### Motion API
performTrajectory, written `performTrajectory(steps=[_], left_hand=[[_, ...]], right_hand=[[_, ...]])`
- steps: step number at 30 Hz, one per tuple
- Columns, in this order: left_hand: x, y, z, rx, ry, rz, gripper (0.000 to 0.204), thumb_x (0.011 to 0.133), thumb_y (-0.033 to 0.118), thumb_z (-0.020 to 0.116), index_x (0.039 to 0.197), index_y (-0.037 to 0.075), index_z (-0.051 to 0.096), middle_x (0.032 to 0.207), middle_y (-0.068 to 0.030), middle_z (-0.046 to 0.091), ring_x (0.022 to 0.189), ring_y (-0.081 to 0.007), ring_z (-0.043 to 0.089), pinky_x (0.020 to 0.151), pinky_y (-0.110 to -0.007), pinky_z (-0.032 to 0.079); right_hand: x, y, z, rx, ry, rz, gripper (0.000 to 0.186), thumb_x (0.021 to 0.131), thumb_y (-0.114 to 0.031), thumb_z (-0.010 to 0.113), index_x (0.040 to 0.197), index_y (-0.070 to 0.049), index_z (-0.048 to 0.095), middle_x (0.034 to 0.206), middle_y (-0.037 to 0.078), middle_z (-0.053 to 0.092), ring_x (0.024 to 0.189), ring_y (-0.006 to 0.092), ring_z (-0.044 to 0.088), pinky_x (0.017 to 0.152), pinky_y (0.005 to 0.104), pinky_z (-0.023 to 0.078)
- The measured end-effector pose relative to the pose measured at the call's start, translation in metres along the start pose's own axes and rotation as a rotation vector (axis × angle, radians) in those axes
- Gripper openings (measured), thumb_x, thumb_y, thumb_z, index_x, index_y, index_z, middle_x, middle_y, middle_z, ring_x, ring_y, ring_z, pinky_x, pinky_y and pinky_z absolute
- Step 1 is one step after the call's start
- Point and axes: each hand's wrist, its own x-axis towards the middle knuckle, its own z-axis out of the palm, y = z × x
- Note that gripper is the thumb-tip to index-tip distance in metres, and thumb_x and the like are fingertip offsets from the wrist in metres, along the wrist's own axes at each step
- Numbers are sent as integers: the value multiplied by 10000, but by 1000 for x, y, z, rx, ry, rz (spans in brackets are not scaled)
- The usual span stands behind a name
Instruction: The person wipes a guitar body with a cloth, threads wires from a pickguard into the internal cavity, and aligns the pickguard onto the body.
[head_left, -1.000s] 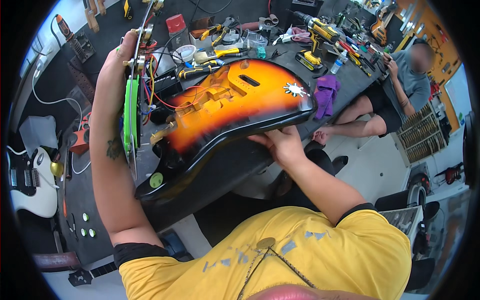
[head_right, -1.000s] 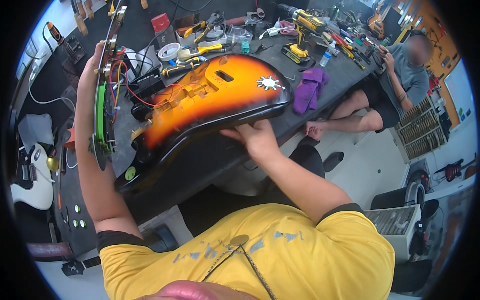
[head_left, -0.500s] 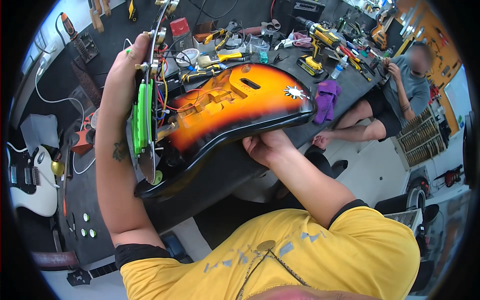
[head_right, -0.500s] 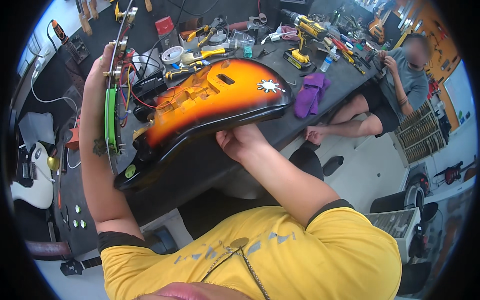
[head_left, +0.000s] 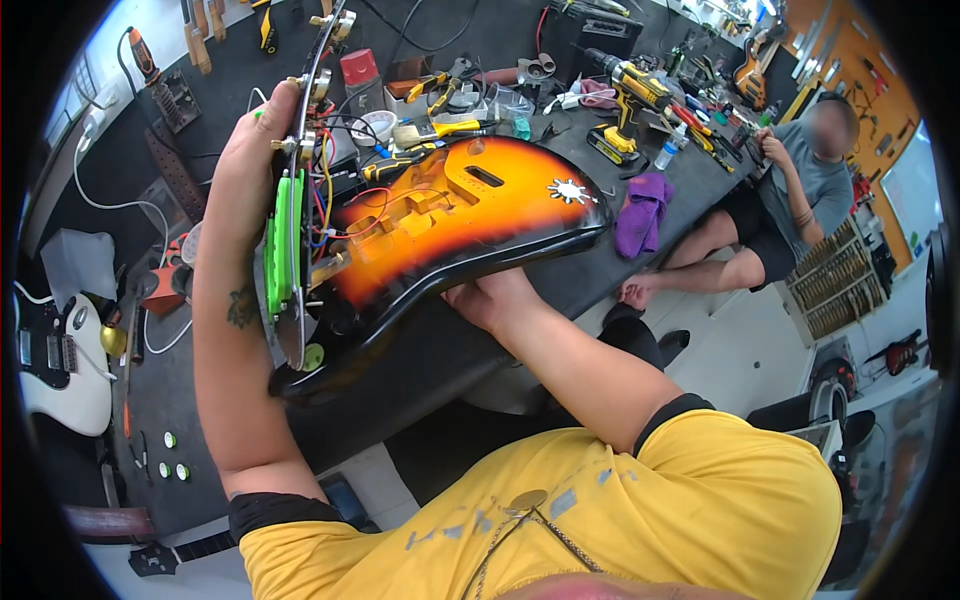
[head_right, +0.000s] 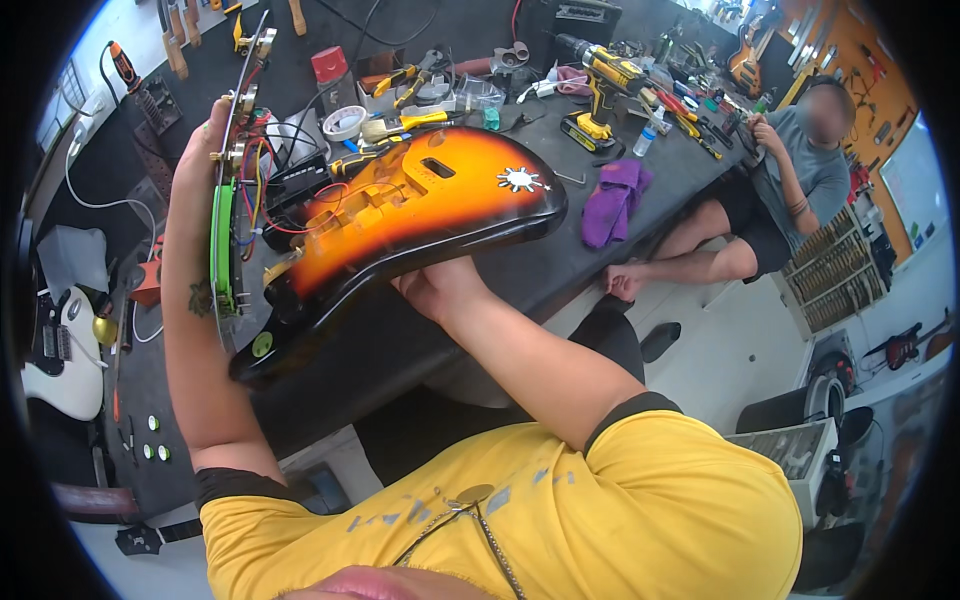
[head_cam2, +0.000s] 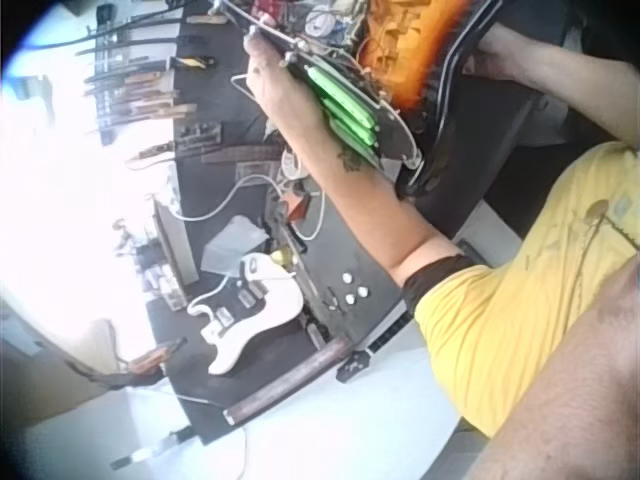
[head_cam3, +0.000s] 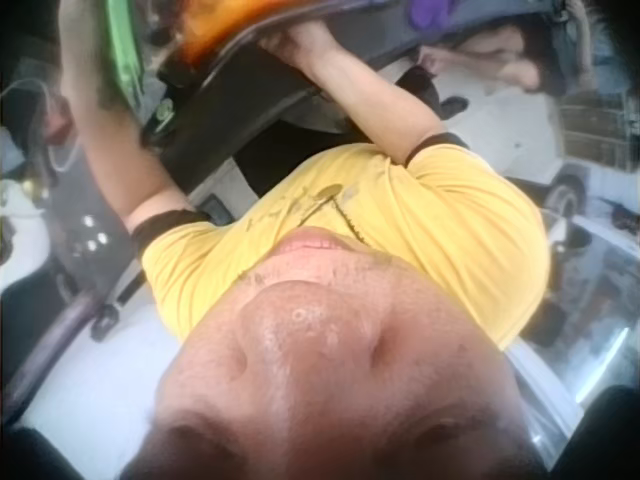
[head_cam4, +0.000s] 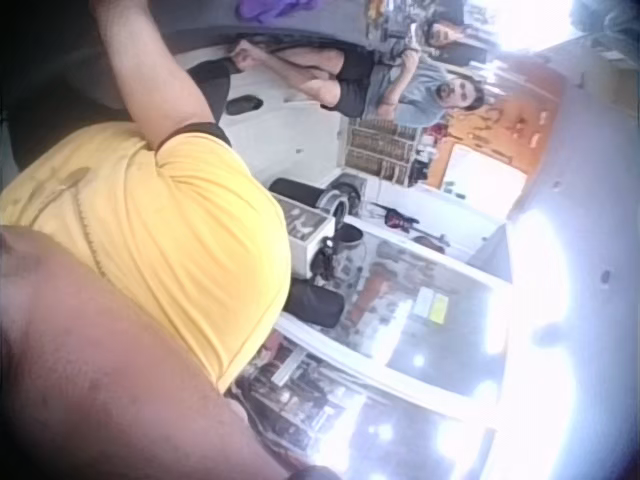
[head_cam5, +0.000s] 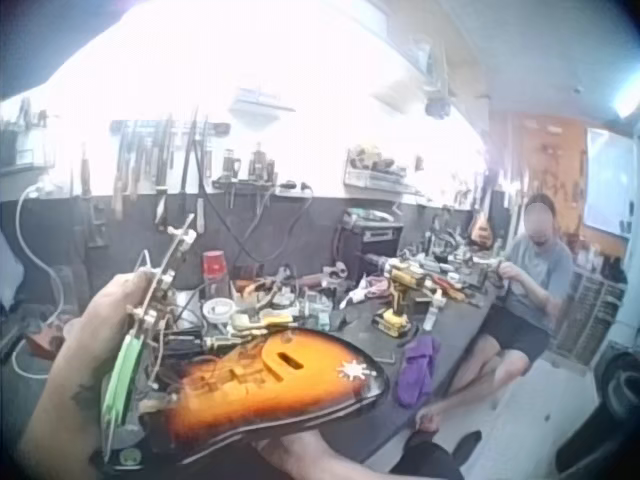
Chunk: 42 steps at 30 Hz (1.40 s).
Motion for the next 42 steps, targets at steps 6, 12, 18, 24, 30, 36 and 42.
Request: performTrajectory(steps=[6, 12, 18, 24, 30, 36, 42], left_hand=[[14, -20, -16, -130, -31, -141, 497, 1145, 538, 543, 1052, 73, 691, 837, 26, 643, 703, -39, 585, 620, -206, 438], [24, -46, -28, -95, -14, -105, 485, 1144, 540, 548, 1079, 81, 689, 822, 30, 627, 696, -45, 595, 612, -209, 462], [16, -57, -14, -304, 258, -171, 421, 1122, 522, 614, 1132, 111, 705, 886, 35, 637, 739, -49, 601, 627, -217, 455], [15, -46, -25, -72, 228, -184, 422, 1086, 533, 675, 1121, 114, 715, 831, 36, 637, 657, -74, 596, 589, -242, 483], [22, -51, -22, -87, 235, -158, 433, 1095, 537, 654, 1138, 110, 711, 837, 40, 628, 663, -67, 583, 597, -234, 469], [29, -50, -18, -95, 237, -151, 445, 1105, 542, 632, 1156, 106, 707, 843, 44, 620, 670, -61, 571, 604, -226, 456], [31, -63, -35, -56, 231, -140, 457, 1115, 547, 611, 1173, 102, 703, 849, 49, 612, 677, -55, 558, 611, -219, 442]], right_hand=[[1, 8, -23, 98, -188, -194, 302, 1037, -223, 747, 1312, -107, 702, 1249, 36, 775, 1156, 200, 729, 1023, 404, 590], [10, 7, -32, 135, -243, -254, 325, 1021, -94, 751, 1340, -64, 693, 1286, 97, 770, 1156, 263, 755, 1026, 442, 621], [9, 7, -30, 100, -330, -307, 338, 1028, -116, 752, 1354, -58, 687, 1303, 98, 768, 1170, 259, 752, 1039, 439, 613], [8, 16, -27, 51, -217, -348, 366, 1046, -173, 742, 1392, -78, 666, 1282, 87, 770, 1159, 260, 752, 982, 445, 632], [-16, -27, -25, -665, 64, -189, 293, 1070, -241, 677, 1290, -49, 700, 1117, 113, 772, 906, 248, 777, 762, 418, 671], [-34, -60, -27, -1116, 119, 181, 340, 1037, -324, 665, 1157, -17, 748, 982, 122, 789, 670, 212, 735, 576, 357, 631], [-54, -82, -4, -1636, 15, 331, 390, 1010, -378, 680, 946, -7, 783, 771, 73, 762, 628, 169, 705, 568, 331, 599]])
